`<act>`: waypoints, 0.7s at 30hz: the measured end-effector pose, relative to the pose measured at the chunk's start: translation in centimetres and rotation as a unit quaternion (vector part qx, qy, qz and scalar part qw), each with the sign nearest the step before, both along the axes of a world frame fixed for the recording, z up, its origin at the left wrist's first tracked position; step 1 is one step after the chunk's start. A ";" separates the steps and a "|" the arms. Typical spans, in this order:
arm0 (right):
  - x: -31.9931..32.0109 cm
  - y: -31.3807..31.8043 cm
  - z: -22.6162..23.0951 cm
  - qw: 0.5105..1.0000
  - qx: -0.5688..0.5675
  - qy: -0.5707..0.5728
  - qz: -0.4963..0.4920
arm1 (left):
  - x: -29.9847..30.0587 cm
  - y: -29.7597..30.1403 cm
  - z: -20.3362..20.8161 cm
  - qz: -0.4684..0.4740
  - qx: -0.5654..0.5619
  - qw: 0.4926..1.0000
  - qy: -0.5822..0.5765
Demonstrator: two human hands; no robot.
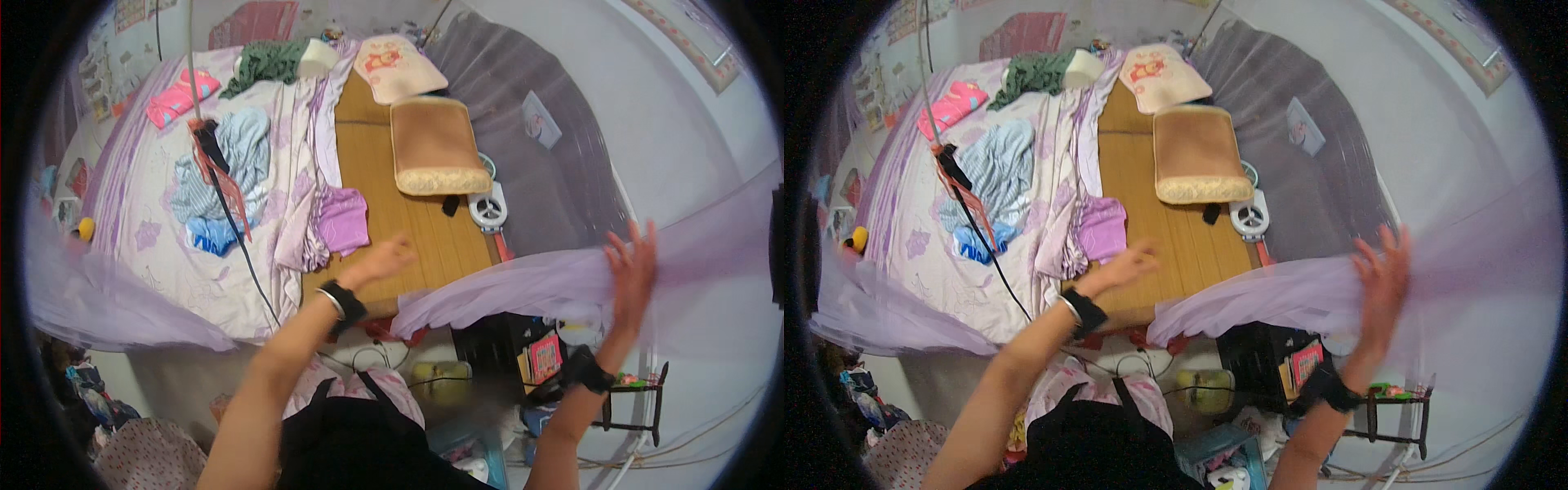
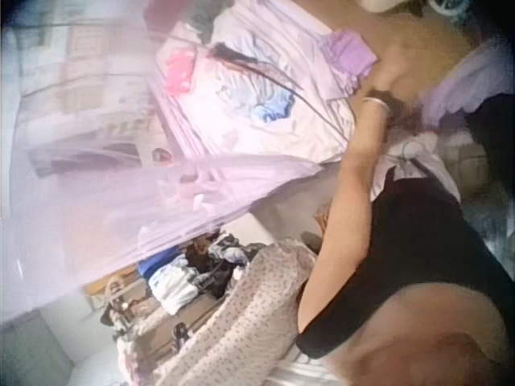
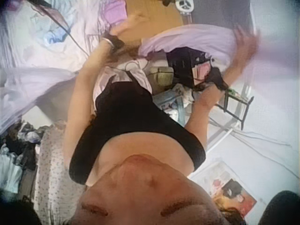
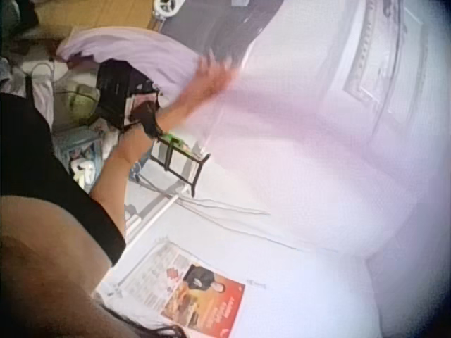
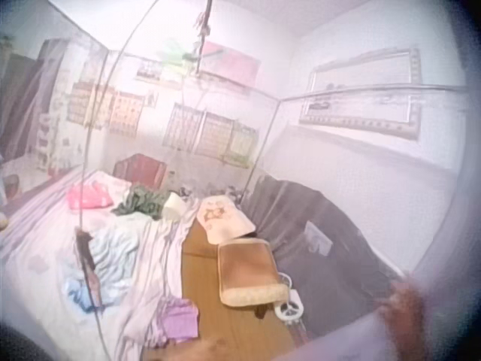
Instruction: Folding various items of clothing and sheets on a bed within a mosquito net.
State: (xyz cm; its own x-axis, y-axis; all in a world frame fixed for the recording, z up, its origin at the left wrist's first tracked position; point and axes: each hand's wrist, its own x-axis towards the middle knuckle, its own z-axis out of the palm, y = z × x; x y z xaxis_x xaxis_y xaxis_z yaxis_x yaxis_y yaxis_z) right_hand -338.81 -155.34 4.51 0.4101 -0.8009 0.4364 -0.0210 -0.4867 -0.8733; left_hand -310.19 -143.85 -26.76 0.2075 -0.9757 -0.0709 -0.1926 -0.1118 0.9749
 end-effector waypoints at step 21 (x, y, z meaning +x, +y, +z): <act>-29.5 0.6 -9.9 0.543 -0.322 0.471 -0.616 | 14.2 16.6 -11.4 0.617 0.046 0.742 0.258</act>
